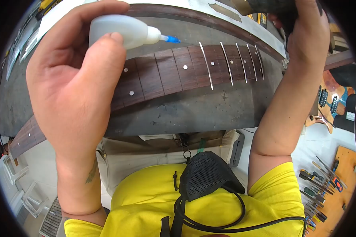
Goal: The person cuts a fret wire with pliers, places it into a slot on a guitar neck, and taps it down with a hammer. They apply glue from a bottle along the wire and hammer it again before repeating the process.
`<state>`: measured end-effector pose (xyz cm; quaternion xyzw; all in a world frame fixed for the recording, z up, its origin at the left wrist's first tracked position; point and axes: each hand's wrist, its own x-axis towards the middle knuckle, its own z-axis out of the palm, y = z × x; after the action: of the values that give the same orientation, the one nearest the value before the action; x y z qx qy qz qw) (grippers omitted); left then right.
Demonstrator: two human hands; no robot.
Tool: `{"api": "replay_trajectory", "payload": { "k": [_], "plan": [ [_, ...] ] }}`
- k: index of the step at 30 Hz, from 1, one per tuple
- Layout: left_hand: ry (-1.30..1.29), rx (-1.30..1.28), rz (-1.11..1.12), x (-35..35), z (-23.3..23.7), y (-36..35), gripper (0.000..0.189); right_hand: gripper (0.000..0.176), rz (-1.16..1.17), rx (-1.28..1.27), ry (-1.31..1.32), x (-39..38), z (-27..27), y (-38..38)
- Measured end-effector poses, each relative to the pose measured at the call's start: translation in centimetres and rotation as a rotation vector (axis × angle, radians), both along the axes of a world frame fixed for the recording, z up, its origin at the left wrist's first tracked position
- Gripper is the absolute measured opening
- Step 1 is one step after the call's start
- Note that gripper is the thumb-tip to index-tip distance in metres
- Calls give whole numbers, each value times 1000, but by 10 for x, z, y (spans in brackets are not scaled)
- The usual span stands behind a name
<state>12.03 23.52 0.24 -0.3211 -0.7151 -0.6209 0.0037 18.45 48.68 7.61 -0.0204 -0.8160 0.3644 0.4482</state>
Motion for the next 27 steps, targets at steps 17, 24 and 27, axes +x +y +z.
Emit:
{"api": "replay_trajectory", "payload": {
  "k": [17, 24, 27],
  "plan": [
    [-1, -70, -2, 6, 6, 6, 36, 45, 119, 33, -96, 11, 4, 8],
    [46, -42, 2, 8, 6, 7, 35, 46, 0, -64, -276, 9, 8, 0],
    [51, -40, 3, 8, 6, 6, 34, 49, -60, 118, -231, 11, 2, -3]
  ]
}}
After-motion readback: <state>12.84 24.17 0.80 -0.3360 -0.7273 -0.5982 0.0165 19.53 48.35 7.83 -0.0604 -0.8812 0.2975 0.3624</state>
